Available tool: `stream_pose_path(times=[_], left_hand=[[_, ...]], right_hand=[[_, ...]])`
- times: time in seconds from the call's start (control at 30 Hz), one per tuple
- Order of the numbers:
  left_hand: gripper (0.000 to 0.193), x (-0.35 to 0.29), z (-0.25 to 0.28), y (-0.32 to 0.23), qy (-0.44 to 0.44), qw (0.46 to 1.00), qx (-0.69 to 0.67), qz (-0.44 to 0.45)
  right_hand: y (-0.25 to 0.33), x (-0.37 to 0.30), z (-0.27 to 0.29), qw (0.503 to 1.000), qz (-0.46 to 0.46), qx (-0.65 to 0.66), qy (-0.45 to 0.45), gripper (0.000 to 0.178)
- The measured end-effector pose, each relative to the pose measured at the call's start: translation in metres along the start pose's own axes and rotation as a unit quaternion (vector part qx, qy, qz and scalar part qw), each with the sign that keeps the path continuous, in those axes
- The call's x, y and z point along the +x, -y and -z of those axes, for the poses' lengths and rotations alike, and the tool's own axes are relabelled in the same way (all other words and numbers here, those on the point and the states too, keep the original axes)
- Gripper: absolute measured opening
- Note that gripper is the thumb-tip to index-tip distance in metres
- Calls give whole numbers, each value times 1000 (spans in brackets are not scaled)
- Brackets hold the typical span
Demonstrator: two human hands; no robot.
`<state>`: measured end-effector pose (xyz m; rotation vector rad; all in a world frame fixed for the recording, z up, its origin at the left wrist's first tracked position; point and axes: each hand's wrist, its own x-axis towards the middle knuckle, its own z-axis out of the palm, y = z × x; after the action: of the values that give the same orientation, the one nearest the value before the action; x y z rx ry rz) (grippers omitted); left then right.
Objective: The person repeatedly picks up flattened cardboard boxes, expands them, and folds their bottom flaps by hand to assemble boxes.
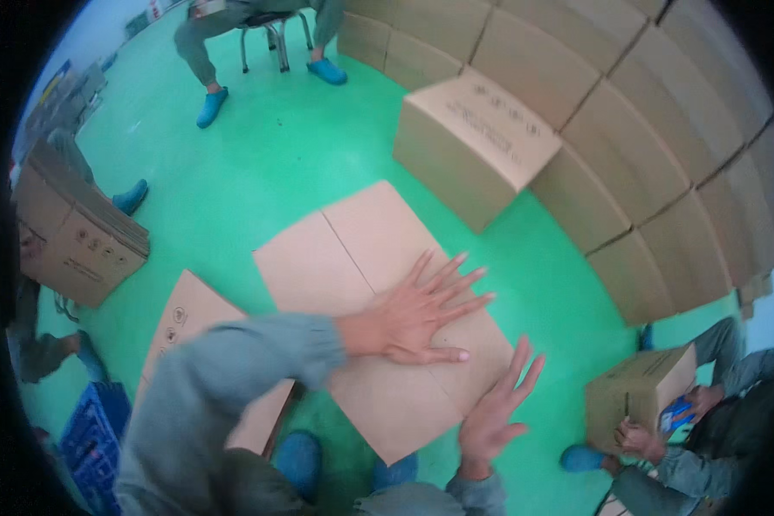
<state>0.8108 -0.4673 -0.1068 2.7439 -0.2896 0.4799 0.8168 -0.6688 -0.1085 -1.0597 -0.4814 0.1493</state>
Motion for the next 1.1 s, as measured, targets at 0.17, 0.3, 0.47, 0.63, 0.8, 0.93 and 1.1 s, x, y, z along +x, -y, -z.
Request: stream_pose_path(times=[0.17,0.3,0.47,0.63,0.8,0.93,1.1], left_hand=[[75,17,-6,14,-129,992,4,16],[68,-70,29,-11,-245,967,-24,71],[94,-283,-22,22,58,902,40,425],[113,-310,-45,24,190,850,42,490],[84,-284,-65,20,238,844,97,472],[85,-279,-48,44,78,862,-257,431],[105,-261,-46,19,352,850,54,387]], right_hand=[[-46,-65,1,950,-224,-213,-43,86],[-59,-18,-49,937,-329,-23,-117,75],[-181,49,-81,941,-260,-89,195,65],[-182,-16,-114,686,-236,-448,523,50],[-132,-41,-64,640,-285,-471,536,52],[-53,-44,-40,666,-129,-568,465,47],[-7,-38,-47,643,-209,-547,493,43]])
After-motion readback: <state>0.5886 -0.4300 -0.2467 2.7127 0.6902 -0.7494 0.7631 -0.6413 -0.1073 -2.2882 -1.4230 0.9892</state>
